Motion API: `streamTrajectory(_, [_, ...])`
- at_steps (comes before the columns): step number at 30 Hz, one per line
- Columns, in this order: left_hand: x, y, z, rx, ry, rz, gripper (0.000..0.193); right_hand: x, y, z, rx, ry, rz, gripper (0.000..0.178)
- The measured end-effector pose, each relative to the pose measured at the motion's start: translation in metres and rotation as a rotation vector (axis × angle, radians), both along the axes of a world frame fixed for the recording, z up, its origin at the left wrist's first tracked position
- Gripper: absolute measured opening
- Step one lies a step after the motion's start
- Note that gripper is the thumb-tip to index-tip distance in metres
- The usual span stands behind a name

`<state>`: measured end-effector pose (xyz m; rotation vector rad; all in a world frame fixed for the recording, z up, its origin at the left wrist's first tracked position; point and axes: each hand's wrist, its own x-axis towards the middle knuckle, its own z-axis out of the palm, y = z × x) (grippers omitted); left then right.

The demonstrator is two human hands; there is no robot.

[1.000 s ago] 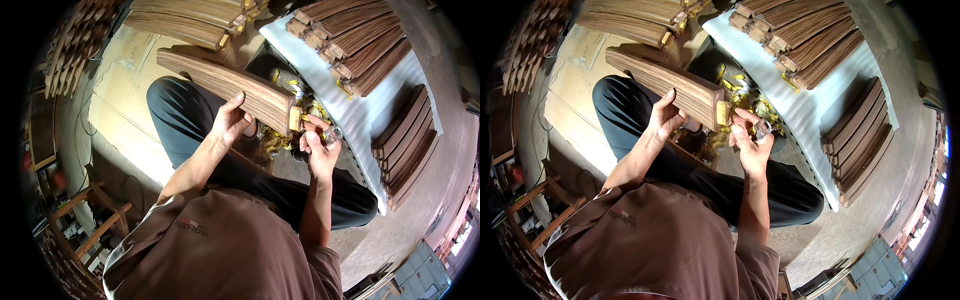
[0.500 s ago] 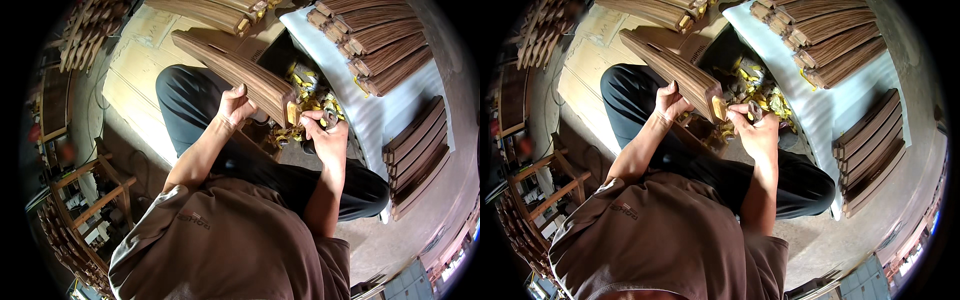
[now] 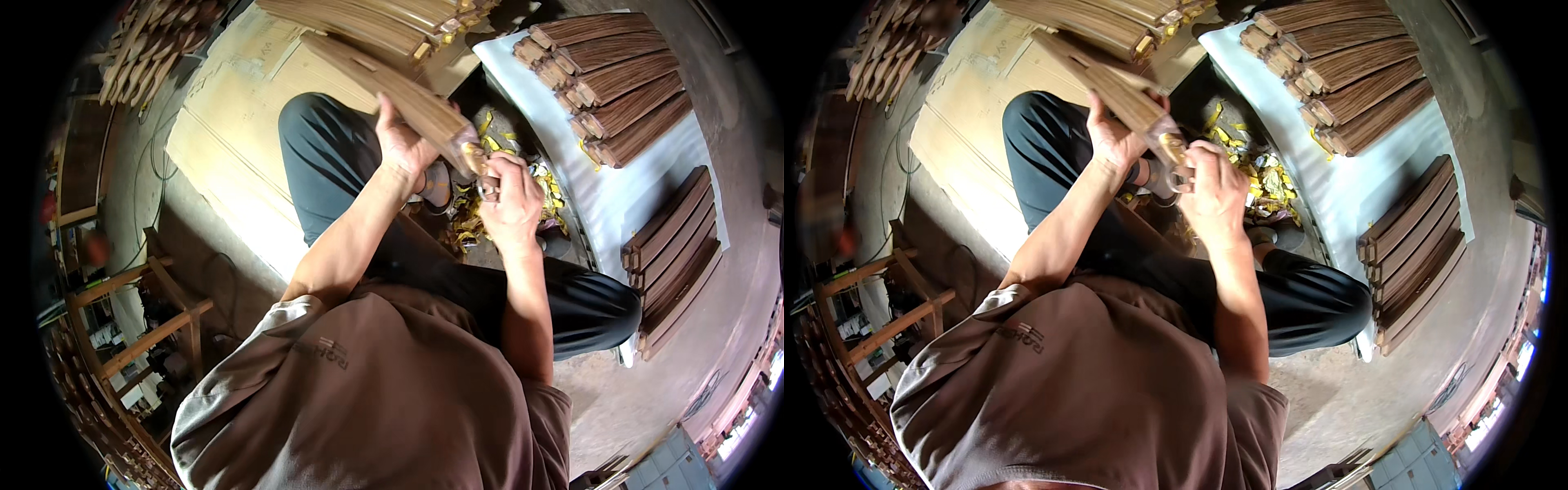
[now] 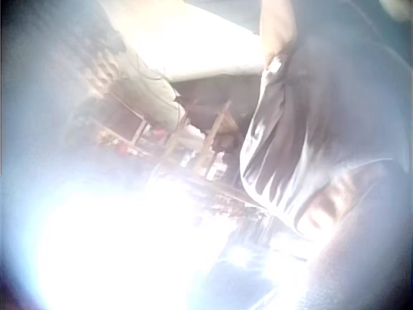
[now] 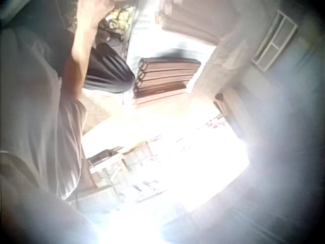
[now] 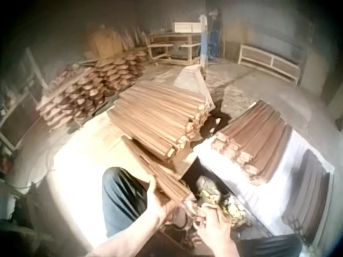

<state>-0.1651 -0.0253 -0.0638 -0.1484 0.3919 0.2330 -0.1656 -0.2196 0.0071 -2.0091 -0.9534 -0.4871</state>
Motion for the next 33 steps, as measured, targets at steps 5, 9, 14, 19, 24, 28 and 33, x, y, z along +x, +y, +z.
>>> streamTrajectory(5, [-0.033,-0.025,0.029,0.281,0.322,-0.282,0.080,-0.014,-0.015,-0.026,-0.165,-0.044,0.077,0.040])
streamTrajectory(9, [-0.047,-0.015,0.007,0.283,0.013,-0.313,0.053,-0.023,-0.002,-0.025,-0.068,0.216,-0.007,0.034])
streamTrajectory(14, [-0.032,-0.001,-0.002,0.220,-0.039,-0.212,0.057,-0.010,0.017,-0.003,-0.104,0.699,-0.085,0.011])
streamTrajectory(19, [-0.029,-0.002,-0.037,0.172,0.096,-0.208,0.060,0.022,-0.020,0.009,0.432,0.727,-0.188,0.051])
streamTrajectory(24, [-0.022,-0.006,-0.040,0.165,0.170,-0.254,0.058,-0.005,-0.015,0.020,0.285,0.893,-0.303,0.037])
streamTrajectory(28, [-0.023,-0.004,-0.035,0.217,0.197,-0.270,0.059,-0.011,-0.005,-0.024,0.368,0.752,-0.114,0.012])
streamTrajectory(33, [-0.024,-0.004,-0.044,0.229,0.164,-0.275,0.058,-0.006,-0.004,-0.041,0.140,0.491,-0.058,0.014])
